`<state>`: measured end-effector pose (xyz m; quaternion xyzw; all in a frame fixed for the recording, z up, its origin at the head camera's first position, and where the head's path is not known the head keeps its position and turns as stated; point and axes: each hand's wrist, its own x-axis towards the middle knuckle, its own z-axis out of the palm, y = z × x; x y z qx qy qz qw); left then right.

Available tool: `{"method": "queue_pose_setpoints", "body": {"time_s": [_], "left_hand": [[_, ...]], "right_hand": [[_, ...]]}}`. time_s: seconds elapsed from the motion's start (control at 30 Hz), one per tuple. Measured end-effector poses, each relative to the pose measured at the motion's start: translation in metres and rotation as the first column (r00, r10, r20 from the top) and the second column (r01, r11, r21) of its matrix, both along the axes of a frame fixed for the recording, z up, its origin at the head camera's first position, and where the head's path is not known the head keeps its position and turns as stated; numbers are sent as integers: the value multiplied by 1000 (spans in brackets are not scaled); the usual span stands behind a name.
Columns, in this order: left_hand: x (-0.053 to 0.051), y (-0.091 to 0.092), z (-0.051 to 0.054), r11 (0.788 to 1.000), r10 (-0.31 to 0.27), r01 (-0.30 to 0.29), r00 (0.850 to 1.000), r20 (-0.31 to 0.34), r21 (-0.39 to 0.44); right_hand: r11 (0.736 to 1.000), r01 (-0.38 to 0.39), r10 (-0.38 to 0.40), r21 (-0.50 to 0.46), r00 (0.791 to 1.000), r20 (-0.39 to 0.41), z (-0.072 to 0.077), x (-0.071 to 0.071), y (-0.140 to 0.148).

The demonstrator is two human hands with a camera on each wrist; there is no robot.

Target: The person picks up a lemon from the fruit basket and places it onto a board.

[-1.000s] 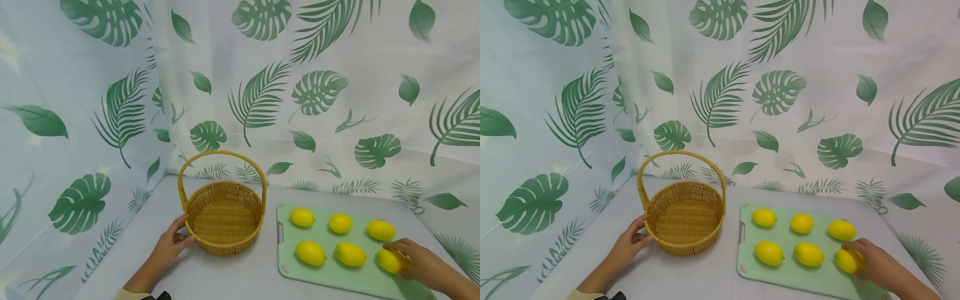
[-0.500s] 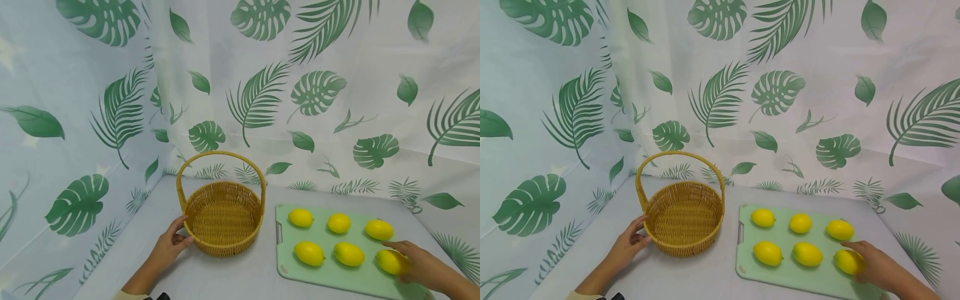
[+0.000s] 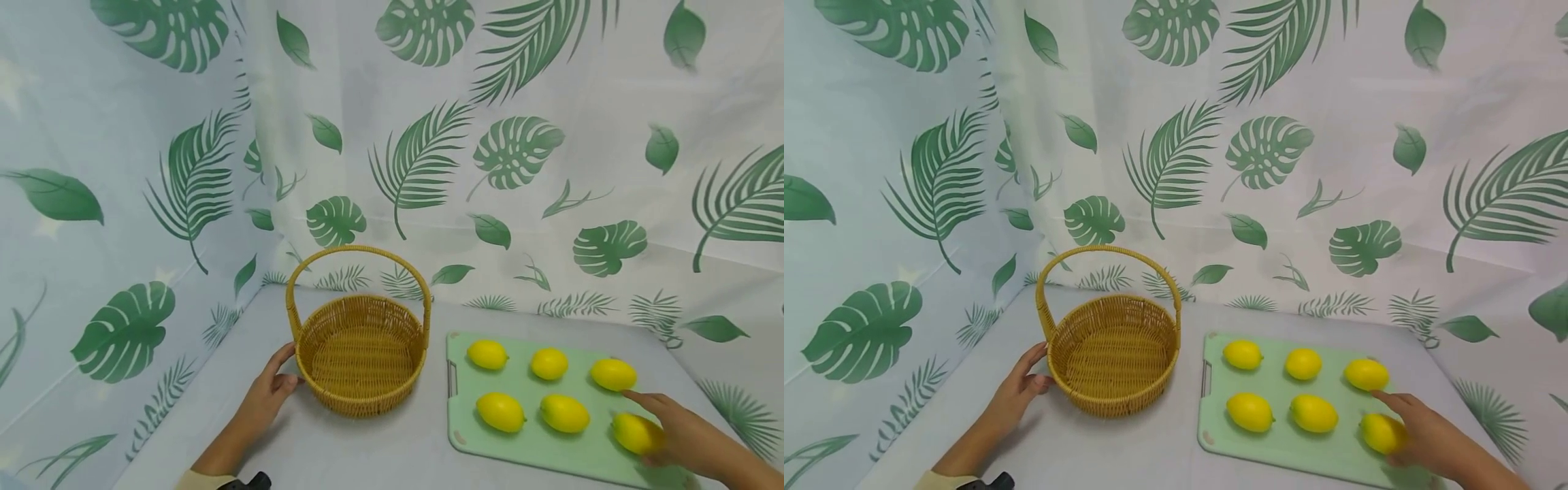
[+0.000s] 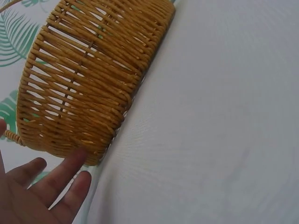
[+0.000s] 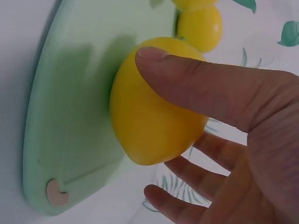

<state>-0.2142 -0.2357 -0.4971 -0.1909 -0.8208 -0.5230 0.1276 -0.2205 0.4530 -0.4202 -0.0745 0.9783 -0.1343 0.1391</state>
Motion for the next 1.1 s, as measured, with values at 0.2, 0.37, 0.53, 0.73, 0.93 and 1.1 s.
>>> {"method": "queue_pose_setpoints", "body": {"time_s": [0.2,0.37,0.53,0.73,0.93,1.1], "left_hand": [[-3,2,6,1000,23,-23,999,-22,20],[-1,3,8,998,56,-54,998,-43,45],[3,1,4,996,74,-72,996,-45,43],[2,4,2,996,86,-85,995,-40,31],[16,17,34,996,88,-88,995,-38,-1],[9,16,21,994,110,-110,992,-54,0]], "right_hand": [[1000,17,-17,-2,1000,4,3,-3,0],[1000,25,-25,-8,999,21,4,-7,-4],[999,-36,35,-15,998,-49,2,-5,-8],[998,-43,47,34,994,-104,5,-8,-8],[1000,0,1,18,999,-37,1,-14,2],[1000,28,-28,-5,1000,9,1,-10,0]]}}
